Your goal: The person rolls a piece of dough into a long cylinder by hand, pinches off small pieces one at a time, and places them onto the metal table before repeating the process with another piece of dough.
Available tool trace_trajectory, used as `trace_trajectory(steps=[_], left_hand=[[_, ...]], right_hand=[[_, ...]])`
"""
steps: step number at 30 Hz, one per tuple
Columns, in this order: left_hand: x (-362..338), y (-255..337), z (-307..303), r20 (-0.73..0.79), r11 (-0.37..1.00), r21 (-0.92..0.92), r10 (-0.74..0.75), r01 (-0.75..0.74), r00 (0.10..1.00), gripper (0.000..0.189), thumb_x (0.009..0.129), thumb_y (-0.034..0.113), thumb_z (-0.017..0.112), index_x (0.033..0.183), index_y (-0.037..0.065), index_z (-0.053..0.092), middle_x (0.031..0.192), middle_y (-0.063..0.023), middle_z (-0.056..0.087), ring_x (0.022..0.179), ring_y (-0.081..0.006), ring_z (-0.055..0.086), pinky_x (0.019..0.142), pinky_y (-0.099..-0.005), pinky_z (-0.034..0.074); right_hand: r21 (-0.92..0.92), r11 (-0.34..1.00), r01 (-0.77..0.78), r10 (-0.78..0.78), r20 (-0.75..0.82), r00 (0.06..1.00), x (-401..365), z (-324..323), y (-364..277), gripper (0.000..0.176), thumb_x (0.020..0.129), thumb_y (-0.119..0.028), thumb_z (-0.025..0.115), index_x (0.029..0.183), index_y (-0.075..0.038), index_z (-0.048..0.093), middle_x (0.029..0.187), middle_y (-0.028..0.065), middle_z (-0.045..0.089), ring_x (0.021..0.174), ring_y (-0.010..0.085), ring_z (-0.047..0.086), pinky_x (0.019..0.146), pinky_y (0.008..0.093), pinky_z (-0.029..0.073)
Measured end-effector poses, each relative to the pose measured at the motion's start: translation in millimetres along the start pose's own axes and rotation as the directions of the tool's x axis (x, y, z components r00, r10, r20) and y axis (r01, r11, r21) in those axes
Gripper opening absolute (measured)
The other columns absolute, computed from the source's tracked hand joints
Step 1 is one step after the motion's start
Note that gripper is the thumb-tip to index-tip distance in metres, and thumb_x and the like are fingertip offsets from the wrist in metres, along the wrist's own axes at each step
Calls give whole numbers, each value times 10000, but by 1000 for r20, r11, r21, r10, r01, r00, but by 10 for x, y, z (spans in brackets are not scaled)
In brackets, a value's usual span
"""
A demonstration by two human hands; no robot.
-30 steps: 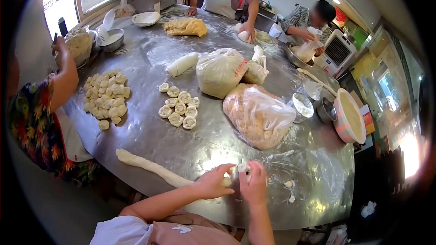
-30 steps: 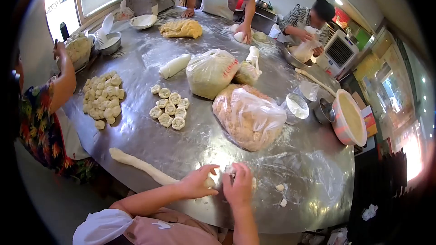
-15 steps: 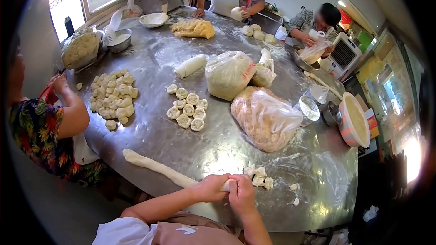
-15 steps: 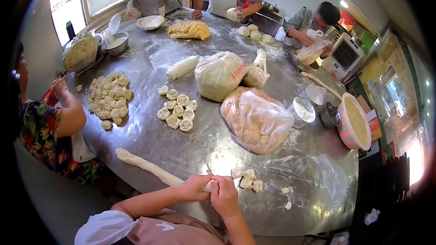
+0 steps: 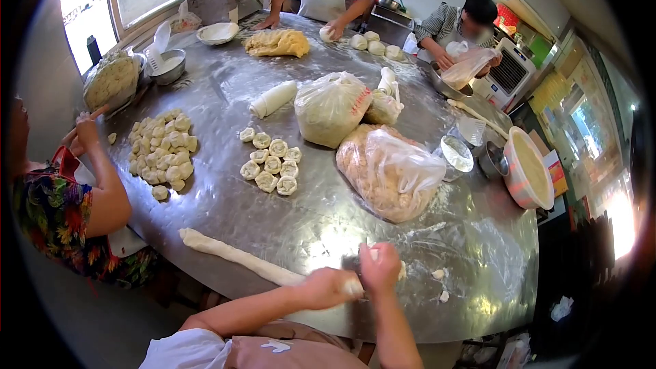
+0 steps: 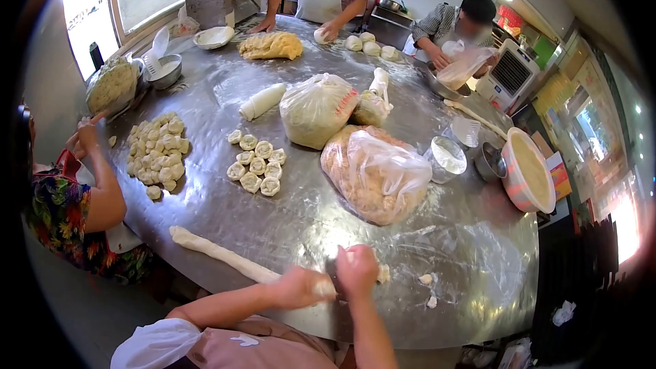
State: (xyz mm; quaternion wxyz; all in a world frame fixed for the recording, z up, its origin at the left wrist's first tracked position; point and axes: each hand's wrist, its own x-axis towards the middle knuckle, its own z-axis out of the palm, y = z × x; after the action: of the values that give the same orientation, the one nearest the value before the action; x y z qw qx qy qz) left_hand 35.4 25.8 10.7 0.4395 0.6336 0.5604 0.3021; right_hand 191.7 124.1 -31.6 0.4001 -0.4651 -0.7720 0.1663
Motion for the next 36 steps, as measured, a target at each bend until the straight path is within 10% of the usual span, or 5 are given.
trace_trajectory(steps=[3,6,11,17,36], left_hand=[[-73,172,-24,35,997,-64,53,-51,998,322,879,355,729,1085,116,664,928,-198,701,914,-398,676,798,-476,532],[122,-32,-13,-62,992,50,-109,112,992,425,883,325,709,1253,161,579,930,-153,714,926,-366,682,844,-456,531],[119,-182,8,-176,997,-74,-29,17,984,1038,766,158,762,1596,131,139,1490,-218,400,1229,-436,535,1033,-471,460],[50,-516,-40,-131,957,-16,285,-290,949,889,769,108,710,1550,140,286,1370,-220,532,1156,-437,591,972,-464,496],[-57,-189,-78,-20,997,-70,18,-20,1000,223,863,252,703,986,66,692,937,-215,707,883,-399,685,789,-444,538]], right_hand=[[-136,968,-209,223,99,970,143,-215,162,252,870,-284,743,920,-59,641,979,176,652,904,363,633,781,449,506],[-269,945,187,-180,47,982,163,-275,47,305,875,-269,729,1076,-57,641,1147,202,622,1061,373,603,904,423,495],[189,981,-40,-48,436,899,-123,-278,-374,291,906,-198,695,1134,-40,608,1126,205,602,1043,377,594,890,411,495],[286,956,68,-159,311,937,-246,-57,-596,165,930,-180,682,979,-40,610,859,136,603,777,340,605,707,413,507],[18,999,47,-48,21,999,-159,131,-305,237,855,-228,776,865,-57,612,805,136,605,717,335,616,630,430,497]])
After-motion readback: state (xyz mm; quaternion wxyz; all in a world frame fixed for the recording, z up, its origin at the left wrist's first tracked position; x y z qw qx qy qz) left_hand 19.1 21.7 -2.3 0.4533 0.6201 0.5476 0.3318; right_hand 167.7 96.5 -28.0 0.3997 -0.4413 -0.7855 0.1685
